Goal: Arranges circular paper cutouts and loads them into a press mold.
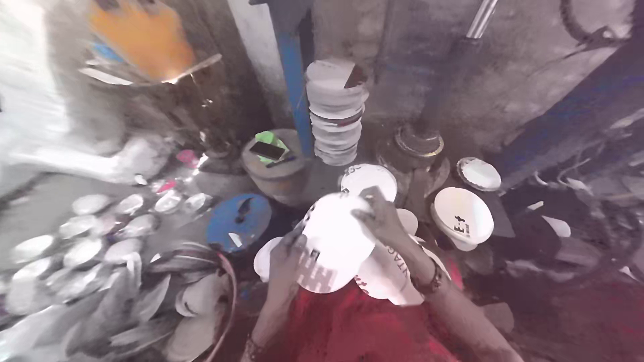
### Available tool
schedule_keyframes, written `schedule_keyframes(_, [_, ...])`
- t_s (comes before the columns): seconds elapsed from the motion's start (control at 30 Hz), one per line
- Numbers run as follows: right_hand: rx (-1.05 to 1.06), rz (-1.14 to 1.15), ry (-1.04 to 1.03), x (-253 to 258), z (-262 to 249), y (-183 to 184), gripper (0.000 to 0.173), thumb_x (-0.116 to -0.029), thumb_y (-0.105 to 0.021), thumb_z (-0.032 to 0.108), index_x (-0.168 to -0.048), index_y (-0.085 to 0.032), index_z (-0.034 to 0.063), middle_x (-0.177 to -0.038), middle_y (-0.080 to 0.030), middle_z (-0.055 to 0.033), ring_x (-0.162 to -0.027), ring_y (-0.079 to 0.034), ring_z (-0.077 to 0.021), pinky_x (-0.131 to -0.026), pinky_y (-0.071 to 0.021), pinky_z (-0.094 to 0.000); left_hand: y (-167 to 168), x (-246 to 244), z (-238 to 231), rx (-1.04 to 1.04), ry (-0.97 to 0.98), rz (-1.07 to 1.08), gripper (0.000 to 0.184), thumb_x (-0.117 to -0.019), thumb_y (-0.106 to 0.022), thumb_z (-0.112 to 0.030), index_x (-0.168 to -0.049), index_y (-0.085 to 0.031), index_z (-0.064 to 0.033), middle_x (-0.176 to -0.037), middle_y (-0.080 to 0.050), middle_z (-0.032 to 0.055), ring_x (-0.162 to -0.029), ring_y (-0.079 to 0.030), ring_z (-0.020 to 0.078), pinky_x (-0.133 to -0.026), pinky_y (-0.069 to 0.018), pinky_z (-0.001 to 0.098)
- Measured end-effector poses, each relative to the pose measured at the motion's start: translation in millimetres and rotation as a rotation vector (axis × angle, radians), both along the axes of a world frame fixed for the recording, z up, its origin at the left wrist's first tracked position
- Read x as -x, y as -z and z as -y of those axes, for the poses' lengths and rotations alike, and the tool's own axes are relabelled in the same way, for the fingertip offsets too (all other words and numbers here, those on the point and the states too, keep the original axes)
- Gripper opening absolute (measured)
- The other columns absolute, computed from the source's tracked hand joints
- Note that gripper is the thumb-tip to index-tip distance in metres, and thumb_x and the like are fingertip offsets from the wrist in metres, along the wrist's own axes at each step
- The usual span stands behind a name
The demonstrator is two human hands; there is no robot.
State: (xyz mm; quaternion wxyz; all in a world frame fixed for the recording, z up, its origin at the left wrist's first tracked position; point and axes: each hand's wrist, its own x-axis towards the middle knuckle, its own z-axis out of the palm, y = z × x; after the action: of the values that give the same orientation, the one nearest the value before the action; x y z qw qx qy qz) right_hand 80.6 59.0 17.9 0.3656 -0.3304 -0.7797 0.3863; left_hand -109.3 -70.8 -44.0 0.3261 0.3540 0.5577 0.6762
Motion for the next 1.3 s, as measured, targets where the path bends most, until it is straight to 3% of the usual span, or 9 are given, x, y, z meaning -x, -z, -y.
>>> schedule_keyframes(0.13, [-0.052,0.163,-0.111,6.7,-1.1,-0.2,0.043,-0.0958,-0.069,0.022,-0.129,-0.059,-0.0034,-0.085,-0.072,-0.0104,-0.073,-0.068,-0.0173,-0.072,-0.0567,-0.0368,-9.6,-15.3,-2.9,-0.078,-0.063,0.084,0.013,-0.0942,-0.057,0.003,-0.102,-0.067,-0.0015,-0.084,-0.073,-0.0079,-0.078,-0.07,-0.0002,-0.074,-0.0601,0.0199])
schedule_keyframes(0.2, [-0.248,0.224,-0.006,11.1,4.8,2.0,0.047,-0.0954,-0.069,0.028,-0.134,-0.065,0.0015,-0.097,-0.076,-0.0155,-0.084,-0.073,-0.0289,-0.078,-0.0577,-0.0489,-10.3,-14.1,-3.6,-0.051,-0.097,0.061,0.011,-0.0925,-0.058,0.0,-0.101,-0.065,0.0003,-0.084,-0.071,-0.0066,-0.078,-0.068,0.0,-0.076,-0.059,0.0205])
schedule_keyframes(0.53, [-0.791,0.113,0.37,10.4,37.8,45.0,0.039,-0.0983,-0.063,0.028,-0.122,-0.069,-0.0023,-0.129,-0.068,-0.0202,-0.119,-0.063,-0.0388,-0.103,-0.0483,-0.0481,-20.2,-32.9,-1.7,-0.051,-0.05,0.166,0.006,-0.0947,-0.059,0.001,-0.091,-0.063,-0.0025,-0.075,-0.069,-0.0034,-0.068,-0.069,0.0043,-0.066,-0.0605,0.0235])
schedule_keyframes(0.67, [-0.793,0.188,0.442,4.3,50.5,42.7,0.032,-0.0973,-0.063,0.018,-0.128,-0.068,0.0077,-0.135,-0.064,-0.023,-0.124,-0.057,-0.0496,-0.102,-0.0413,-0.0687,-17.6,-43.2,-4.8,-0.078,-0.112,0.032,0.004,-0.0918,-0.064,-0.002,-0.088,-0.066,-0.0022,-0.076,-0.068,-0.0053,-0.071,-0.066,0.0007,-0.069,-0.0581,0.0207])
schedule_keyframes(0.87, [-0.581,0.23,0.202,-7.6,94.5,22.6,0.068,-0.0909,-0.063,0.058,-0.123,-0.071,-0.0018,-0.13,-0.068,-0.0204,-0.118,-0.068,-0.037,-0.091,-0.0586,-0.0459,-42.1,-63.5,0.7,-0.122,0.014,0.043,0.031,-0.106,-0.038,-0.017,-0.103,-0.064,0.0007,-0.087,-0.068,-0.0065,-0.084,-0.066,-0.0008,-0.08,-0.0572,0.0227])
schedule_keyframes(0.97, [-0.515,0.181,0.175,-23.0,96.2,13.3,0.054,-0.0934,-0.065,0.047,-0.118,-0.075,0.001,-0.126,-0.071,-0.0177,-0.112,-0.072,-0.0307,-0.086,-0.0607,-0.0446,-47.2,-70.9,4.5,-0.156,0.153,0.135,0.034,-0.1059,-0.036,-0.019,-0.112,-0.062,0.0031,-0.099,-0.07,-0.0021,-0.097,-0.067,0.0032,-0.092,-0.0555,0.0274])
schedule_keyframes(1.13, [-0.298,0.037,0.007,-50.8,95.1,-3.6,0.039,-0.1026,-0.054,0.029,-0.119,-0.075,0.0014,-0.124,-0.073,-0.0135,-0.116,-0.071,-0.0204,-0.098,-0.0578,-0.0371,-55.1,-77.2,10.5,-0.202,0.21,0.172,0.021,-0.098,-0.05,-0.005,-0.114,-0.064,0.0006,-0.095,-0.072,-0.0039,-0.09,-0.069,0.0042,-0.086,-0.0586,0.0263])
schedule_keyframes(1.23, [-0.262,-0.001,0.115,-56.8,98.0,-10.3,0.038,-0.1058,-0.044,0.021,-0.111,-0.073,-0.0032,-0.079,-0.071,-0.007,-0.069,-0.064,-0.0071,-0.065,-0.0521,-0.0272,-53.7,-80.6,9.7,-0.173,0.21,0.173,0.017,-0.0946,-0.057,-0.002,-0.11,-0.065,0.0,-0.089,-0.072,-0.0033,-0.082,-0.07,0.0048,-0.078,-0.0604,0.0257])
schedule_keyframes(1.3, [-0.25,-0.075,0.32,-64.6,101.5,-15.2,0.036,-0.1043,-0.044,0.014,-0.107,-0.069,-0.0105,-0.07,-0.065,-0.0073,-0.063,-0.059,-0.0025,-0.063,-0.0495,-0.0227,-51.7,-82.7,7.8,-0.113,0.15,0.162,0.016,-0.0991,-0.051,-0.003,-0.105,-0.065,0.0024,-0.088,-0.07,-0.0004,-0.08,-0.069,0.0061,-0.076,-0.0601,0.0264])
